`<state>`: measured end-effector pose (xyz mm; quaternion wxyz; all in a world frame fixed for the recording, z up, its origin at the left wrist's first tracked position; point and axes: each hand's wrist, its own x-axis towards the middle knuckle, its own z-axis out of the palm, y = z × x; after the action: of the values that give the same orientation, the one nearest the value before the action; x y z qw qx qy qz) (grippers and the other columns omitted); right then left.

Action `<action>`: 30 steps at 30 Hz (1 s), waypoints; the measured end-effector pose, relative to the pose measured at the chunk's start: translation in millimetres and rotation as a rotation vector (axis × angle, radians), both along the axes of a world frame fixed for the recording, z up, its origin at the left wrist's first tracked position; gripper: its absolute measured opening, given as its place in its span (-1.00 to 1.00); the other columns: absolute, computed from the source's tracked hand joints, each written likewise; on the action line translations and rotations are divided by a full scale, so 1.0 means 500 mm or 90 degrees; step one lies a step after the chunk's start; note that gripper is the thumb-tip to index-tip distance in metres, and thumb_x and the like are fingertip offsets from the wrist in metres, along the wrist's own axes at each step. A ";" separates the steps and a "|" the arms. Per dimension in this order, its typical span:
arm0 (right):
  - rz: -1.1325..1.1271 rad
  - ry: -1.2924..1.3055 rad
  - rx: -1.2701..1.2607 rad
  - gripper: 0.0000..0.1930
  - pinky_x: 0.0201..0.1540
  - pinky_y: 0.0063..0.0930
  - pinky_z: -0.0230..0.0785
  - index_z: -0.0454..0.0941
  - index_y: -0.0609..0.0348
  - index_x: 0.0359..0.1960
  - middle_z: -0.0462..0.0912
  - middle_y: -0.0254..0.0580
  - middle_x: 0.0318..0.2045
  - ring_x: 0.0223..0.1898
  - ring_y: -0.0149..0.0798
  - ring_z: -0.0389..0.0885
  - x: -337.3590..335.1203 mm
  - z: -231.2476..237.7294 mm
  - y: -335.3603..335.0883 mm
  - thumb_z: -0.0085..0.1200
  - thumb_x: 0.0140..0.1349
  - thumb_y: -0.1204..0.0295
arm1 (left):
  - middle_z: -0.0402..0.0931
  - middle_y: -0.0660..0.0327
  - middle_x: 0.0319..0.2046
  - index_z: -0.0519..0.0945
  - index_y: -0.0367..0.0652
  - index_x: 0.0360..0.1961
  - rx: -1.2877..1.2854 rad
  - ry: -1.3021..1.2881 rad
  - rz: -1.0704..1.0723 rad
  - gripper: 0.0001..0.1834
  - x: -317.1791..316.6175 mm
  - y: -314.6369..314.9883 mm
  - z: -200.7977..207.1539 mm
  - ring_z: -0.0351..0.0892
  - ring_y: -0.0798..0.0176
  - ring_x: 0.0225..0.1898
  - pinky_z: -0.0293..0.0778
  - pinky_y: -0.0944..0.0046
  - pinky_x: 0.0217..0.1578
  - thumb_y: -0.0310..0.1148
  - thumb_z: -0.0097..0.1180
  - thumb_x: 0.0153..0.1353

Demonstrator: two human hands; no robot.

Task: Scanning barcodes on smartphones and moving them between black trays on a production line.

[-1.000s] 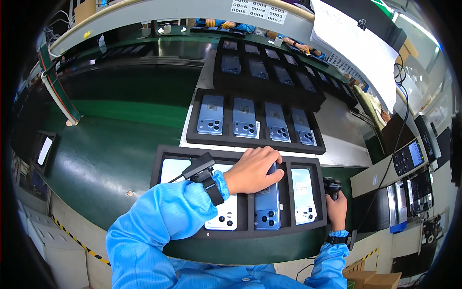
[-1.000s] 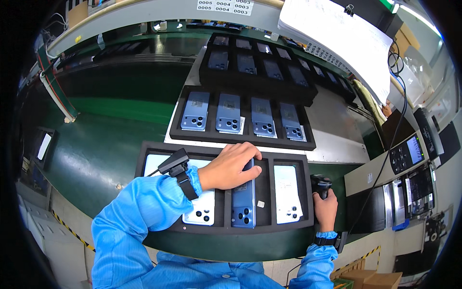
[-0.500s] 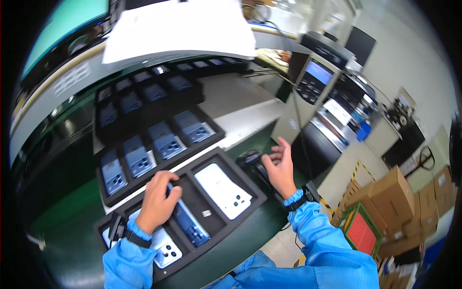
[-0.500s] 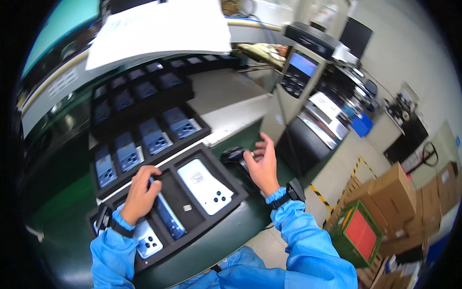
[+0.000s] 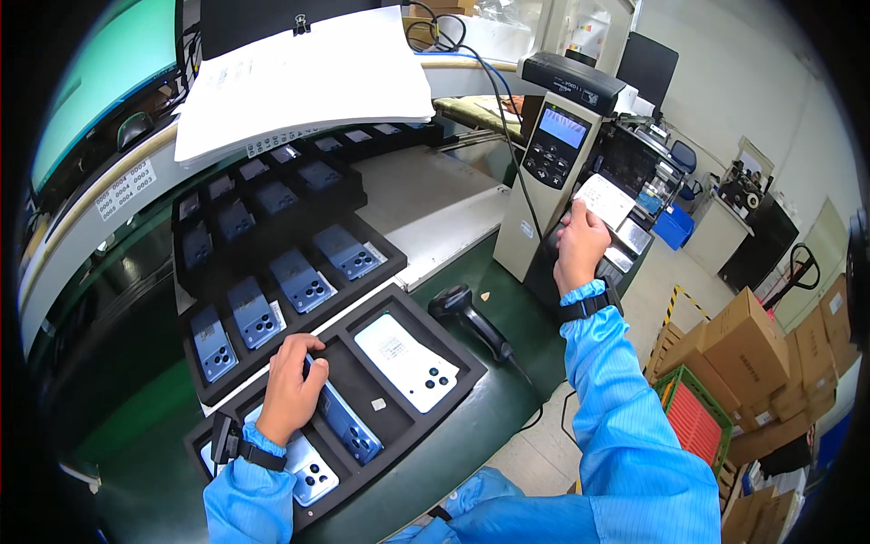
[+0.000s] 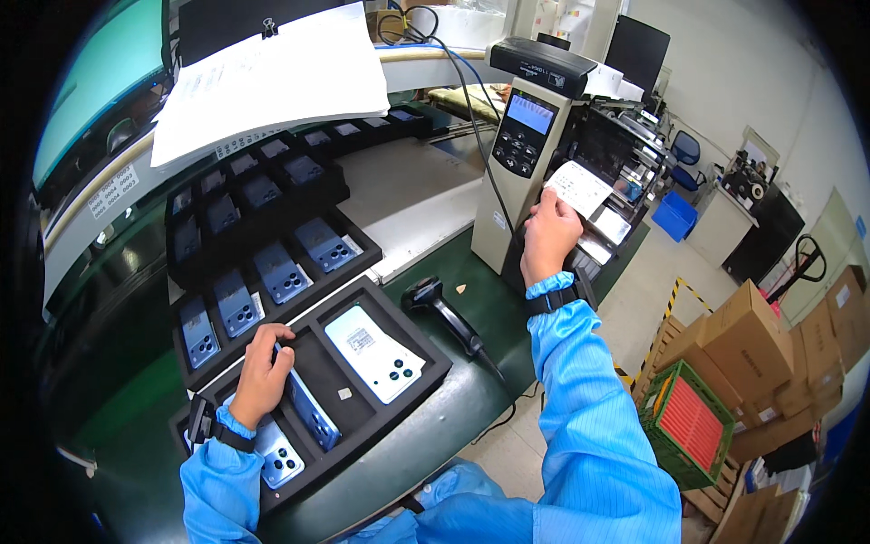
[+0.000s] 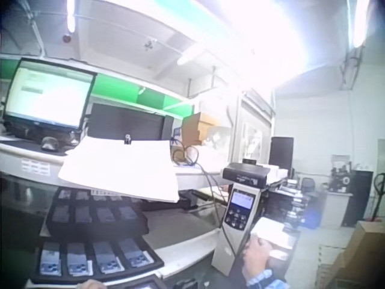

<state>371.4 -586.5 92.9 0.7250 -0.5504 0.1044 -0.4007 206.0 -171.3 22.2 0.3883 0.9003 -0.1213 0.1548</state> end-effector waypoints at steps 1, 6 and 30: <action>-0.030 -0.013 -0.002 -0.68 -0.62 -0.57 0.23 0.62 0.35 -0.31 0.53 -0.36 -0.58 -0.66 -0.49 0.40 0.014 -0.002 0.000 0.15 0.41 0.26 | 0.50 0.07 -0.03 0.53 -0.22 -0.06 0.002 0.008 0.005 -0.71 -0.001 0.000 0.006 0.48 -0.01 0.06 0.28 0.10 0.13 -0.28 0.03 0.28; -0.150 -0.007 -0.047 -0.71 -0.64 -0.40 0.30 0.59 0.35 -0.53 0.56 -0.16 -0.70 -0.72 -0.36 0.50 0.012 -0.026 -0.072 0.07 0.30 0.39 | 0.49 0.06 -0.02 0.53 -0.22 -0.06 -0.009 0.013 -0.009 -0.70 0.012 -0.007 0.000 0.47 -0.02 0.06 0.28 0.10 0.14 -0.27 0.03 0.29; 0.644 0.381 -0.662 -0.81 -0.50 -0.52 0.27 0.68 0.28 -0.26 0.49 -0.35 -0.67 -0.59 -0.56 0.34 -0.343 -0.105 0.262 0.24 0.34 0.36 | 0.40 -0.01 0.13 0.53 -0.15 0.04 0.174 -0.027 0.001 -0.56 -0.005 0.003 -0.027 0.42 -0.05 0.17 0.25 -0.03 0.18 -0.03 0.09 0.35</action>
<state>200.1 -455.6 40.4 0.4095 -0.8845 -0.1693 0.1459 203.6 -169.9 8.5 0.2592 0.9414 -0.1486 0.1564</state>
